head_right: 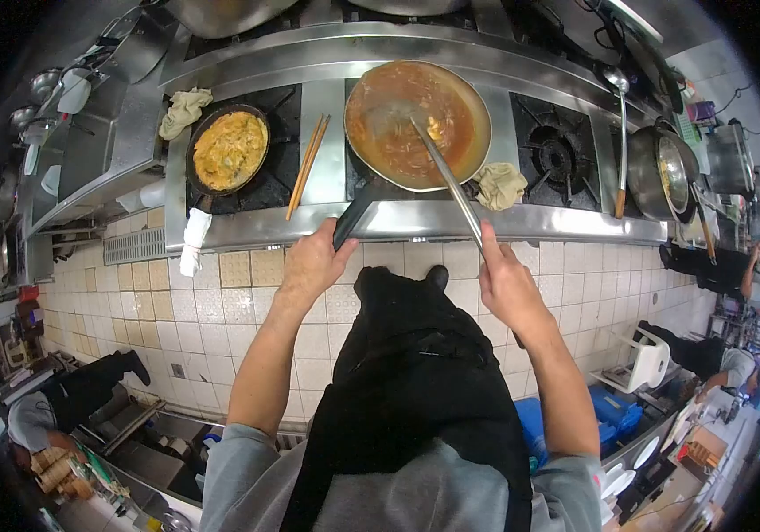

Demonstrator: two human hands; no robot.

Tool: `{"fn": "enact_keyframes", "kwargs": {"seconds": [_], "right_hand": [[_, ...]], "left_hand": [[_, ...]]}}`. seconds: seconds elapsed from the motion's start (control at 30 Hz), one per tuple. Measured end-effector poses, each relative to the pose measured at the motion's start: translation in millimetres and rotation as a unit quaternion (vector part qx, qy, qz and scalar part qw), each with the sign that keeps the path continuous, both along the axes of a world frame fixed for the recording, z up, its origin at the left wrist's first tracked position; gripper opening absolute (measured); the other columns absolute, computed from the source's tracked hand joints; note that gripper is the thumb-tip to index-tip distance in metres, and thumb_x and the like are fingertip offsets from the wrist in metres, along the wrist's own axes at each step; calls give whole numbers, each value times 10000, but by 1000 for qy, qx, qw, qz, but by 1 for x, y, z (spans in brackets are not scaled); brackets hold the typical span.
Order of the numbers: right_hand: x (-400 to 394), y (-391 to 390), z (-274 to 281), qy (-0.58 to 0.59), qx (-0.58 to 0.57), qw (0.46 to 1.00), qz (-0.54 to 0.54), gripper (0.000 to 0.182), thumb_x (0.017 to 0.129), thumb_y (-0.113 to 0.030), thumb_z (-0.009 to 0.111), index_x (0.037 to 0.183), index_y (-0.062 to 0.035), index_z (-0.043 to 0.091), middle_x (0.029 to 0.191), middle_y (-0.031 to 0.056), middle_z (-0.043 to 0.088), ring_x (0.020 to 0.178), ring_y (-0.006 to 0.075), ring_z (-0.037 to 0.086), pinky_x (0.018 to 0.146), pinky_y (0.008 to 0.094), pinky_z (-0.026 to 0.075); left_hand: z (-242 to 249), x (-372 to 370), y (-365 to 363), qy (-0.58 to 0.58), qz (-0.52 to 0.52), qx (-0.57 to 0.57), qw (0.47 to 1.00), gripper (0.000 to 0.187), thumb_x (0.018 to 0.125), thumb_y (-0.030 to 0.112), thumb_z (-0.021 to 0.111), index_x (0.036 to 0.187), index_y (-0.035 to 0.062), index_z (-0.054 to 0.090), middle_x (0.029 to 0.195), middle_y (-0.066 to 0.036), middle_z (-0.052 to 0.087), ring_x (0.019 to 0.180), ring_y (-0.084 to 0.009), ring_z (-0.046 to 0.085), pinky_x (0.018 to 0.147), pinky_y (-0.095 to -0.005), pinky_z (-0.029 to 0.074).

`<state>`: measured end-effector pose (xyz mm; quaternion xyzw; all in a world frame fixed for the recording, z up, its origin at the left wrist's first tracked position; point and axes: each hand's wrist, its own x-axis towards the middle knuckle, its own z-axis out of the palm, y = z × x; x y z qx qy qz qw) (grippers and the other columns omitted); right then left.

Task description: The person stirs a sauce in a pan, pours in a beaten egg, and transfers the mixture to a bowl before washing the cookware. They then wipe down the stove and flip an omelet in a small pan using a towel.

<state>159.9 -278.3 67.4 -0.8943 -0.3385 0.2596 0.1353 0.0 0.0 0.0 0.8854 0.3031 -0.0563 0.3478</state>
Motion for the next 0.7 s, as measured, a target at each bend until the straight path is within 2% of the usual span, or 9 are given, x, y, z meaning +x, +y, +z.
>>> {"fn": "enact_keyframes", "kwargs": {"seconds": [0.07,0.2,0.27,0.4,0.47,0.53,0.6,0.63,0.7], "right_hand": [[6,1,-6,-47,67,997,10,746,876,-3,591,1549,-64,273,1141,313,613,1015,500,616,881,504,512],[7,0,11,-60,132,989,13,694,875,5,585,1521,-40,336,1130,314,614,1009,480,624,882,501,506],[4,-6,24,-59,125,990,-21,661,877,10,579,1503,-29,372,1114,312,618,1007,469,628,884,486,507],[16,-14,27,-72,134,987,-57,650,888,10,557,1509,-29,367,1103,316,624,1039,466,625,903,465,502],[27,-9,15,-76,142,985,-66,632,896,1,549,1503,-23,375,1107,306,634,1045,448,636,913,459,500],[28,-8,-2,-78,151,983,-73,613,904,-9,541,1496,-17,383,1111,296,645,1051,429,646,923,452,497],[24,-5,-19,81,139,976,-147,597,925,-43,528,1500,-23,371,979,185,669,824,304,688,753,412,551],[16,2,-11,83,139,976,-146,597,925,-43,528,1500,-23,371,979,185,669,824,304,688,753,412,551],[-6,14,11,307,132,908,-252,605,939,-69,513,1517,-48,339,812,55,586,589,156,591,531,337,508]], "left_hand": [[3,2,-2,17,-6,-18,1000,400,891,350,708,1086,26,579,847,-243,699,868,-442,687,781,-531,534],[21,-1,5,40,-13,2,999,408,888,342,712,1090,11,588,838,-238,699,869,-441,687,773,-521,534],[12,-6,6,-25,-10,-2,1000,467,879,342,727,1165,-1,591,861,-233,703,855,-433,689,766,-510,534],[10,-20,4,-77,21,-4,997,529,868,335,745,1248,3,584,895,-229,706,838,-427,689,764,-499,536],[6,-28,4,-114,39,9,993,602,857,362,760,1310,6,587,907,-237,707,807,-357,709,722,-434,548],[8,-36,0,-129,42,8,991,575,864,341,755,1297,-2,596,927,-243,705,786,-352,704,714,-425,548],[9,-39,0,-142,48,8,989,549,871,320,749,1285,-11,605,947,-249,704,766,-347,699,706,-416,547],[10,-40,-1,-127,45,-3,991,511,875,286,744,1266,-18,617,960,-249,703,773,-349,700,706,-413,548],[9,-38,-3,-115,42,-14,992,473,879,252,739,1247,-25,629,973,-248,703,781,-350,701,706,-410,549]]}}
